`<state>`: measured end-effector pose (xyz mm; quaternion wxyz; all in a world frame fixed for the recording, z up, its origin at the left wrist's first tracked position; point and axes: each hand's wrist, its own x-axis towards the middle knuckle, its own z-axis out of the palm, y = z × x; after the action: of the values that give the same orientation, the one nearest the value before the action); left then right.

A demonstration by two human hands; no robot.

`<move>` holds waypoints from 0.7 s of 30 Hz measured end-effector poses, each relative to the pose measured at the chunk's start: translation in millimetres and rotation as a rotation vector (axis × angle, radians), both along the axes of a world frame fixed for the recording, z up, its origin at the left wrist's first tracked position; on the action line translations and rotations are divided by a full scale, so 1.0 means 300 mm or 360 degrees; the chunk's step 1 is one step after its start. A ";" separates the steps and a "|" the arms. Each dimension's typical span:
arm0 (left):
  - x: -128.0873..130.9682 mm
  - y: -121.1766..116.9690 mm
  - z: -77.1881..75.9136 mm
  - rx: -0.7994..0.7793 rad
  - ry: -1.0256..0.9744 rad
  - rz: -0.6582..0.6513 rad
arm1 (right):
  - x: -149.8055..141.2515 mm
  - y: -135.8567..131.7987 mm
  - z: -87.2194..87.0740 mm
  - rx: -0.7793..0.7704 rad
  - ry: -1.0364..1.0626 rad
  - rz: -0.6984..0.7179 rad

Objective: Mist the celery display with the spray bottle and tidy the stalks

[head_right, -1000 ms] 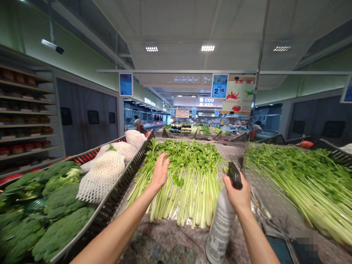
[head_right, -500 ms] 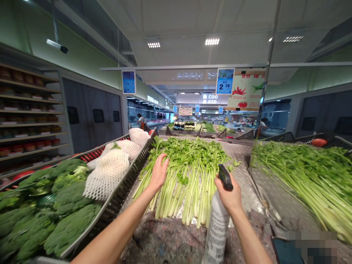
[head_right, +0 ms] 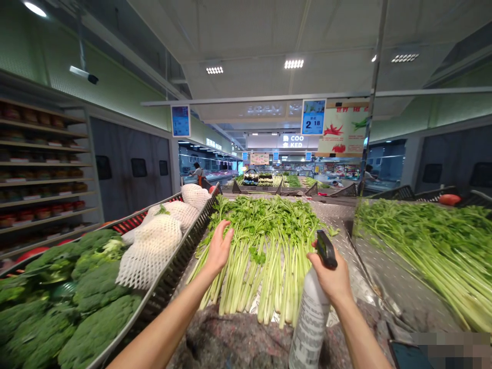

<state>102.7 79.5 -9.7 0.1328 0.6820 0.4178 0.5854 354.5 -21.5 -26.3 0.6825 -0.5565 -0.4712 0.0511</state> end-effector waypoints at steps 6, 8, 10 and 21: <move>-0.009 -0.011 0.004 0.0006 -0.0029 0.0005 | -0.014 -0.027 0.070 0.0188 -0.0003 -0.0057; -0.012 -0.016 0.006 -0.0021 -0.0048 -0.0012 | -0.017 -0.025 0.065 0.0172 -0.0014 -0.0128; -0.017 -0.019 0.010 -0.0032 -0.0064 -0.0017 | -0.020 -0.021 0.055 0.0160 -0.0030 -0.0172; -0.078 -0.016 0.022 0.0032 -0.0026 0.0102 | -0.157 -0.004 0.113 0.0199 -0.0327 0.0041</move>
<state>79.5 74.6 -3.0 0.1104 0.6646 0.4324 0.5992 307.4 -22.7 7.6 0.6632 -0.5089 -0.5481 -0.0269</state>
